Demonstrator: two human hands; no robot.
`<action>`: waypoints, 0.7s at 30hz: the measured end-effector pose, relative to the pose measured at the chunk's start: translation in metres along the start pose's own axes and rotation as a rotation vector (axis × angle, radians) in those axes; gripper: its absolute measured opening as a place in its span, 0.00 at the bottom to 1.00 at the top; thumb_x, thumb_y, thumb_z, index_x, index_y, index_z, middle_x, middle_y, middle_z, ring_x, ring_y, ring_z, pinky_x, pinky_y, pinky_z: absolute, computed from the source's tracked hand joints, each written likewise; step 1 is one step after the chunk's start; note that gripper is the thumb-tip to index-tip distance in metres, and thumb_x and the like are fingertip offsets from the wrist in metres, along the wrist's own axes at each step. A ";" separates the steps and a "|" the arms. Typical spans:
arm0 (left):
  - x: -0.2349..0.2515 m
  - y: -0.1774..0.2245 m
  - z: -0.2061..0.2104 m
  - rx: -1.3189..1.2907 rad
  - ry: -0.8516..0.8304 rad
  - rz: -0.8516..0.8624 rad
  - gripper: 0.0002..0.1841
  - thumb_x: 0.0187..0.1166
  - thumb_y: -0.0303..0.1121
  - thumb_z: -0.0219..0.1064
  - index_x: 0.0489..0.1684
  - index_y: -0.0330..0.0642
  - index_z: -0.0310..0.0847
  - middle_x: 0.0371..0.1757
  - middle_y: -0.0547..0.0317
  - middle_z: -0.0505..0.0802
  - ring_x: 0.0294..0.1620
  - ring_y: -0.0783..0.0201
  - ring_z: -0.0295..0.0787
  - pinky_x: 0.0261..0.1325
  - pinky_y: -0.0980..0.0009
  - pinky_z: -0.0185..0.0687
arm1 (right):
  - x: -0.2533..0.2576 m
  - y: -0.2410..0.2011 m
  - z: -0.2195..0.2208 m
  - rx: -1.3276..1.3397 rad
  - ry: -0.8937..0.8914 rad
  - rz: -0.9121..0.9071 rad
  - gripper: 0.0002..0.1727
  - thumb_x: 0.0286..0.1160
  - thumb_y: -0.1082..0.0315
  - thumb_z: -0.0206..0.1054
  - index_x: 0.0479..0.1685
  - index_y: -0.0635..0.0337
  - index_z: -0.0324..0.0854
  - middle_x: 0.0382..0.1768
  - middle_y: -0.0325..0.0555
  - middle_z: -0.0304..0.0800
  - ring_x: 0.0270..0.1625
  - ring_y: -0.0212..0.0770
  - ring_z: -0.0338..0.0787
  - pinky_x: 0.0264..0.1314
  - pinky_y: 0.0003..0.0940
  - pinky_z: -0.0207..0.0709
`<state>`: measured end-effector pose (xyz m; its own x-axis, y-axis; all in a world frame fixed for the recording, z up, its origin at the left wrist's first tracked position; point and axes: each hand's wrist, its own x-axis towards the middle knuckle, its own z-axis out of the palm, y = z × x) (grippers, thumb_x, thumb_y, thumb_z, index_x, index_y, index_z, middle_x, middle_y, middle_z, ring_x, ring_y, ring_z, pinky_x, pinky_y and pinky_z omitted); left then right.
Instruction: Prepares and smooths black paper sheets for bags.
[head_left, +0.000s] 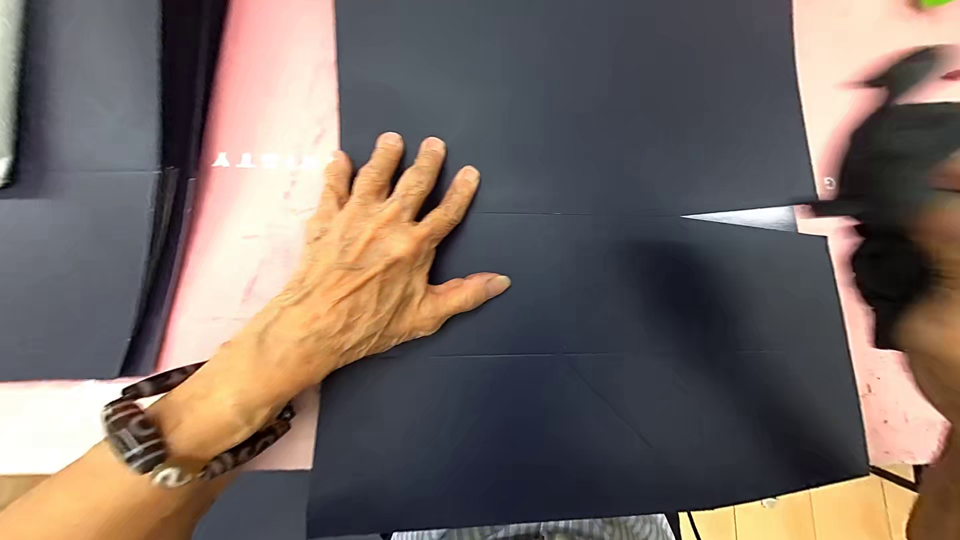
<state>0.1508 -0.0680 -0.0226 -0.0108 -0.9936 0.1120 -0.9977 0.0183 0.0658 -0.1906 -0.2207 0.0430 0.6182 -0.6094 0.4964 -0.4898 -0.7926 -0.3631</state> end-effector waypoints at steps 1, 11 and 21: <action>0.000 0.001 0.000 -0.001 -0.004 -0.004 0.54 0.73 0.80 0.39 0.93 0.47 0.59 0.91 0.35 0.63 0.91 0.28 0.52 0.81 0.24 0.45 | 0.021 -0.008 0.023 0.012 -0.068 -0.172 0.15 0.88 0.69 0.56 0.60 0.72 0.82 0.53 0.59 0.89 0.59 0.44 0.87 0.63 0.41 0.78; -0.007 0.002 -0.006 -0.019 -0.018 -0.031 0.51 0.74 0.80 0.38 0.93 0.55 0.59 0.93 0.41 0.62 0.92 0.34 0.53 0.85 0.32 0.48 | 0.071 -0.030 0.125 0.234 -0.373 -0.523 0.12 0.86 0.67 0.60 0.43 0.66 0.86 0.36 0.54 0.88 0.40 0.51 0.87 0.43 0.46 0.73; 0.008 -0.051 -0.019 -0.487 0.022 0.066 0.60 0.70 0.50 0.74 0.96 0.40 0.27 0.82 0.57 0.81 0.79 0.57 0.79 0.74 0.54 0.77 | 0.044 0.020 0.086 0.080 -0.337 -0.380 0.17 0.87 0.62 0.57 0.49 0.71 0.80 0.38 0.57 0.85 0.37 0.47 0.86 0.40 0.40 0.79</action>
<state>0.2033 -0.0743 -0.0064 -0.0659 -0.9862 0.1519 -0.8473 0.1357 0.5135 -0.1204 -0.2647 -0.0107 0.9137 -0.2396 0.3283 -0.1513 -0.9502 -0.2725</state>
